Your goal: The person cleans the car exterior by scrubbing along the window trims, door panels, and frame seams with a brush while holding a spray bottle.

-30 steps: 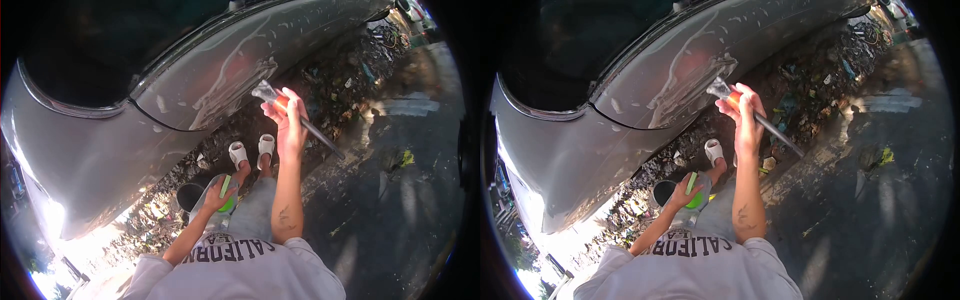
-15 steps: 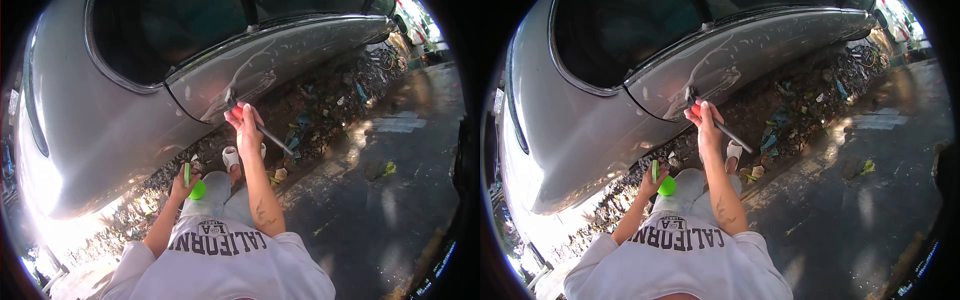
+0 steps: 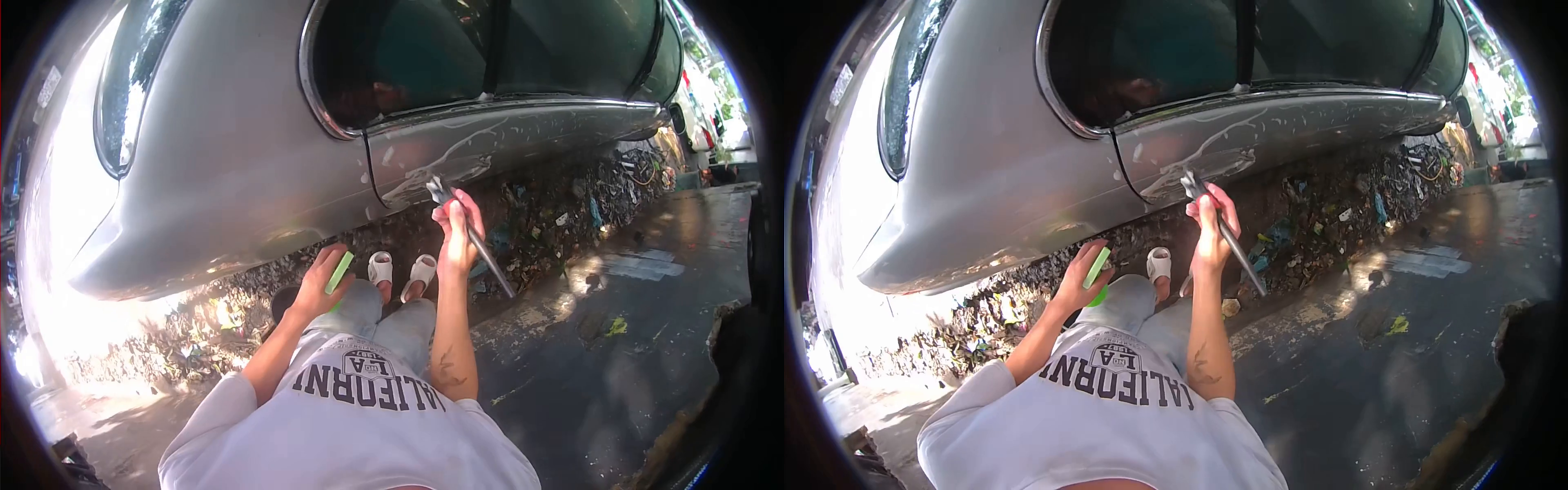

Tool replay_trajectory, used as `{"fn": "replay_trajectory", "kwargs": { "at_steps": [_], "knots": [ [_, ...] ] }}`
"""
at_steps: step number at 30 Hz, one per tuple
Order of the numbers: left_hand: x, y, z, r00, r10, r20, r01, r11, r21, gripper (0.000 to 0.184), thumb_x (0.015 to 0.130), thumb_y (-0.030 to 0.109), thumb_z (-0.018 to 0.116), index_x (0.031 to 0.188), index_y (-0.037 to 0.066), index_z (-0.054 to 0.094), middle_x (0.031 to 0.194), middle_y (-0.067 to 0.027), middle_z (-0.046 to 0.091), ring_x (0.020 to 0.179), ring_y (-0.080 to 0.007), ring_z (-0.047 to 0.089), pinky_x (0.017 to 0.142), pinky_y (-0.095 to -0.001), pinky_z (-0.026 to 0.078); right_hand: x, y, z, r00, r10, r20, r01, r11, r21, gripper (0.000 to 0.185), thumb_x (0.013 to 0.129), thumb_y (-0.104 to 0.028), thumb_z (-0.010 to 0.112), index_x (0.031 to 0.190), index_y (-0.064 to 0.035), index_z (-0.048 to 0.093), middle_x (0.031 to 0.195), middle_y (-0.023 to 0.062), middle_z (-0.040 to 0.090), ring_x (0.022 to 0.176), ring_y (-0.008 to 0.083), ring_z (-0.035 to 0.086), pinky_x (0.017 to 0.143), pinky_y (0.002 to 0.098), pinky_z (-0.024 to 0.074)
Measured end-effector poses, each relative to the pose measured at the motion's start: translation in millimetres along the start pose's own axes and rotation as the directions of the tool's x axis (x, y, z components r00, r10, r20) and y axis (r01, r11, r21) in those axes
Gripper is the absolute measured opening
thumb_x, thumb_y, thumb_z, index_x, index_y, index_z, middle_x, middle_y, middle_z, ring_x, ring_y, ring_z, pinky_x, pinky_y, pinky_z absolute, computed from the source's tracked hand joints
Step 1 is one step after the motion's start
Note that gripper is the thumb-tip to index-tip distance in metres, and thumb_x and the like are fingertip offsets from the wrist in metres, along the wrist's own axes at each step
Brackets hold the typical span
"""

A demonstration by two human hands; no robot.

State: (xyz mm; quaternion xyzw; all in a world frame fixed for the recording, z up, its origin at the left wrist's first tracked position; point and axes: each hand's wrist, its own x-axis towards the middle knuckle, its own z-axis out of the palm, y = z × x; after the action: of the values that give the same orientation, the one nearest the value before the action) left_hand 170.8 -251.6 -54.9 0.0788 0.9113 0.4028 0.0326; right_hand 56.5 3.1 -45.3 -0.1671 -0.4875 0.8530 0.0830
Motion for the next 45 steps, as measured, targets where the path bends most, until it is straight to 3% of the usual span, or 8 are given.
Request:
{"fn": "replay_trajectory", "kwargs": {
  "at_steps": [4,7,16,17,28,36,40,45],
  "knots": [
    [17.6,19.7,-13.5,0.994,-0.090,0.057,0.097,0.985,-0.146,0.050,0.090,0.017,0.076,0.133,0.001,0.058,0.132,-0.0218,0.060,0.120,-0.0427,0.061,0.099,-0.0458,0.050,13.6,-37.8,107.8,0.646,-0.521,0.558,0.752,0.562,-0.345,0.033,0.078,0.001,0.085,0.108,-0.0028,0.073,0.104,0.0104,0.068,0.084,0.0224,0.071,0.079,0.0317,0.0574],
    [17.1,28.6,-21.5,0.997,-0.073,0.033,0.077,0.987,-0.143,0.049,0.091,0.019,0.076,0.132,0.000,0.057,0.127,-0.0217,0.062,0.116,-0.0428,0.062,0.097,-0.0464,0.051,24.9,-33.4,129.5,0.561,-0.489,0.668,0.823,0.417,-0.386,0.026,0.077,0.003,0.081,0.100,-0.0066,0.075,0.100,0.0113,0.068,0.084,0.0282,0.072,0.073,0.0357,0.0588],
    [6.0,39.9,-38.5,0.985,-0.106,0.135,0.142,0.946,-0.293,0.048,0.092,0.019,0.075,0.132,0.001,0.056,0.123,-0.0187,0.063,0.113,-0.0401,0.064,0.095,-0.0456,0.052,18.0,-31.3,171.8,0.417,-0.612,0.672,0.909,0.264,-0.323,0.027,0.070,0.008,0.077,0.093,-0.0046,0.072,0.091,0.0098,0.068,0.076,0.0269,0.071,0.062,0.0356,0.0547],
    [6.6,37.0,-36.6,0.990,-0.081,0.113,0.108,0.959,-0.263,0.048,0.092,0.019,0.075,0.133,0.002,0.056,0.123,-0.0183,0.063,0.113,-0.0400,0.064,0.095,-0.0454,0.052,19.1,-30.8,148.9,0.560,-0.469,0.683,0.826,0.378,-0.418,0.025,0.070,0.008,0.076,0.091,-0.0047,0.072,0.092,0.0103,0.069,0.077,0.0273,0.071,0.063,0.0360,0.0564],
    [36.5,50.8,-47.2,0.993,-0.010,0.116,0.040,0.965,-0.258,0.049,0.092,0.021,0.075,0.133,0.003,0.057,0.120,-0.0183,0.063,0.110,-0.0410,0.064,0.092,-0.0468,0.052,3.5,-10.5,165.0,0.674,-0.595,0.438,0.731,0.452,-0.511,0.019,0.072,0.005,0.078,0.084,-0.0055,0.068,0.083,0.0101,0.068,0.075,0.0291,0.070,0.067,0.0381,0.0571],
    [40.5,61.7,-55.8,0.995,-0.038,0.088,0.054,0.980,-0.192,0.045,0.090,0.018,0.076,0.131,0.005,0.059,0.119,-0.0184,0.063,0.108,-0.0429,0.064,0.091,-0.0486,0.052,23.3,-60.0,247.3,0.475,-0.797,0.374,0.874,0.379,-0.303,0.020,0.073,0.005,0.079,0.086,-0.0038,0.067,0.083,0.0098,0.066,0.072,0.0261,0.067,0.063,0.0358,0.0531],
    [44.0,63.5,-58.0,0.997,-0.048,0.056,0.060,0.969,-0.238,0.047,0.089,0.015,0.077,0.131,0.006,0.059,0.121,-0.0188,0.064,0.109,-0.0424,0.064,0.091,-0.0487,0.052,3.6,-18.1,209.2,0.604,-0.661,0.445,0.789,0.421,-0.446,0.018,0.072,0.002,0.081,0.081,-0.0046,0.067,0.081,0.0104,0.065,0.072,0.0274,0.067,0.063,0.0364,0.0530],
    [42.0,66.1,-59.3,0.990,-0.090,0.109,0.116,0.955,-0.271,0.045,0.089,0.015,0.077,0.130,0.005,0.061,0.122,-0.0188,0.064,0.109,-0.0427,0.065,0.094,-0.0485,0.053,26.3,-69.1,265.1,0.563,-0.742,0.365,0.820,0.448,-0.355,0.023,0.074,0.002,0.079,0.089,-0.0080,0.065,0.084,0.0094,0.060,0.068,0.0292,0.064,0.057,0.0377,0.0518]
  ]
}}
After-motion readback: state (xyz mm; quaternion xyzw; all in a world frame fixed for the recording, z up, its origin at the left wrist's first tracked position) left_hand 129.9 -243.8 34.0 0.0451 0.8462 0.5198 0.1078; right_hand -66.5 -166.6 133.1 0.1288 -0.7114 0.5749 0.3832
